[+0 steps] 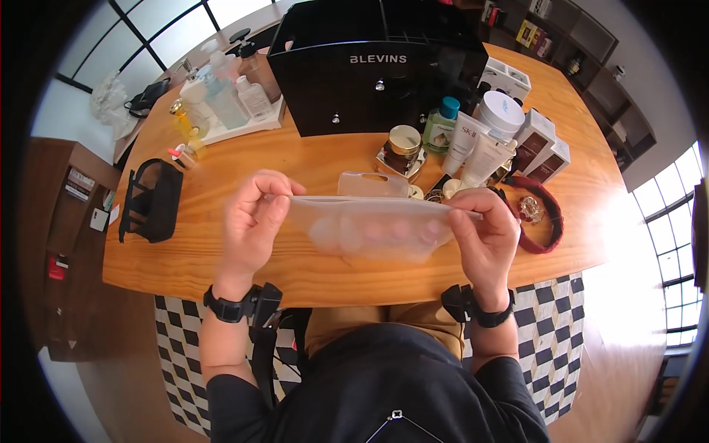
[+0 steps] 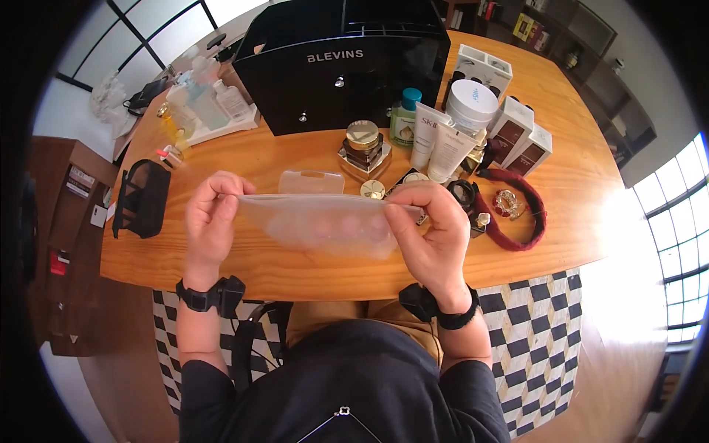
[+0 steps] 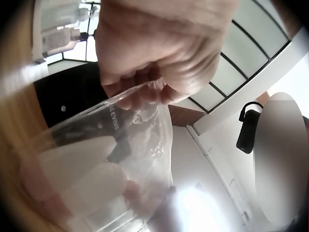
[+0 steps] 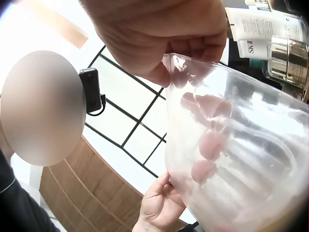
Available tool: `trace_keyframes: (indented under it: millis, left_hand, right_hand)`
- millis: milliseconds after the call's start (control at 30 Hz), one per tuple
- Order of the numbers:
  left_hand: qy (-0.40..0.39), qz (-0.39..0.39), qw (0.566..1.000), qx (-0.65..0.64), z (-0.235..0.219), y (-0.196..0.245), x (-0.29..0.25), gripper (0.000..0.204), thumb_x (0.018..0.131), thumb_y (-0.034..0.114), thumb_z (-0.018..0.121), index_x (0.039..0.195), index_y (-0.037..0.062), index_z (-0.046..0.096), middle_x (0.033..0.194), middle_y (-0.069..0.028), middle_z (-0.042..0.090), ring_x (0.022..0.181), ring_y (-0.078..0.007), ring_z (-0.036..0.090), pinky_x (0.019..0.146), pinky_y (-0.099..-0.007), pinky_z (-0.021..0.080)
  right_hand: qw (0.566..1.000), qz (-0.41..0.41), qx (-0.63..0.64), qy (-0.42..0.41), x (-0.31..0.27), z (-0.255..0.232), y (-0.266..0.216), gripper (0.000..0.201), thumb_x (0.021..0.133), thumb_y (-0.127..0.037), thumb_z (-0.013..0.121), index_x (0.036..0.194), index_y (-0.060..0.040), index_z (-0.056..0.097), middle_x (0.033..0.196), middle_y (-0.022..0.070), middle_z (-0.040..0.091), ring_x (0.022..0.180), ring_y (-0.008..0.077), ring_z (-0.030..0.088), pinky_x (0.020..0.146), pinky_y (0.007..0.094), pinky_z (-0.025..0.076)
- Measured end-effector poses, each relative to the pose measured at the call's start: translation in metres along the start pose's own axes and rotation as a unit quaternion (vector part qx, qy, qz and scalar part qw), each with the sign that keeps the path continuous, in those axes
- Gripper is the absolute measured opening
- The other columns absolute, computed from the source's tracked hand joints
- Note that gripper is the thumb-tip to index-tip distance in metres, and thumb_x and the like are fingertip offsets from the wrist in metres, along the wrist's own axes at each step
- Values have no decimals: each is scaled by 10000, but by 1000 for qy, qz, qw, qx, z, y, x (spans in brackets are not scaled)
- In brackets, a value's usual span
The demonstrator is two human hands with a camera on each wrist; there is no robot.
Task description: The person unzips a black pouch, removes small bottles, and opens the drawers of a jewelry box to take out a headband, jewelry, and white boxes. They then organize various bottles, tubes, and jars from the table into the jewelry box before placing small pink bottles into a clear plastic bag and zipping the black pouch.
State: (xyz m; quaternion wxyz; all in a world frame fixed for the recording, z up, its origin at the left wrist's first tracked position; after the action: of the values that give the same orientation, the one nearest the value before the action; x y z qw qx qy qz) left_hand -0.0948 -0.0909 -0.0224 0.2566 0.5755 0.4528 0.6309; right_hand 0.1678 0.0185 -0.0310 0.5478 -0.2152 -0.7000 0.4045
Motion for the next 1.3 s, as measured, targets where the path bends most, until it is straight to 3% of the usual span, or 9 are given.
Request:
trace_keyframes:
  millis: [300,433,600,700,1000,1067,1200,1300]
  left_hand:
    - [75,17,996,-51,12,-6,4,97,937,122,511,956,28,525,946,-63,535,904,-138,510,839,-270,393]
    - [83,73,991,-69,8,9,24,87,930,113,521,954,30,518,935,-57,515,885,-139,497,839,-276,389]
    - [78,72,992,-61,-11,22,53,134,923,149,554,991,37,531,937,-30,500,907,-117,476,823,-239,389]
    - [78,65,992,-70,-21,11,52,122,928,149,542,960,38,506,922,-15,455,901,-132,441,857,-272,368]
    - [49,25,991,-120,-34,-22,44,93,911,143,563,947,67,524,913,-12,484,835,-100,449,754,-238,387]
    - [63,42,988,-134,-37,-24,42,91,909,138,563,951,68,523,914,-13,485,835,-102,450,754,-240,389]
    - [79,79,976,-188,-46,-21,38,105,900,133,574,961,66,521,924,-17,489,837,-105,454,755,-243,392]
    - [118,48,977,-169,-51,-22,35,97,894,125,579,953,68,527,925,-18,491,835,-103,453,753,-235,385]
  right_hand:
    - [999,38,12,36,7,7,-1,77,796,18,643,836,-14,586,809,52,622,732,129,569,661,242,449]
    - [997,-22,32,63,26,12,-16,53,819,16,618,839,-10,576,794,49,613,652,111,581,618,233,450]
    - [995,9,90,42,58,28,-32,32,867,-7,585,894,4,572,721,13,590,612,60,582,541,186,436]
    - [984,64,164,7,59,37,-11,39,873,-12,583,906,5,572,731,12,595,626,63,586,541,188,438]
    - [981,90,172,10,52,51,11,95,886,-61,612,934,7,566,756,15,603,663,59,584,594,189,472]
    - [979,98,181,13,49,52,7,101,886,-59,615,939,8,561,783,19,605,670,62,584,601,190,475]
    - [972,29,230,-32,37,62,-1,98,885,-38,609,947,10,549,881,42,600,692,72,590,612,195,478]
    - [972,67,220,-41,35,70,-1,95,884,-49,614,931,9,555,846,30,603,695,69,592,614,199,479]
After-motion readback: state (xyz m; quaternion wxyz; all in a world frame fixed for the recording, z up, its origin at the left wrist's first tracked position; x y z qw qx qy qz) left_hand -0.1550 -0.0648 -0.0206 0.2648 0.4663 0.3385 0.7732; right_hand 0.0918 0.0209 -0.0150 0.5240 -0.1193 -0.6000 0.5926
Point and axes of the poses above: each hand's wrist, its own x-axis towards the middle knuckle, its own z-axis out of the palm, y = z × x, the point moved 2 cm from there along x, towards the middle knuckle
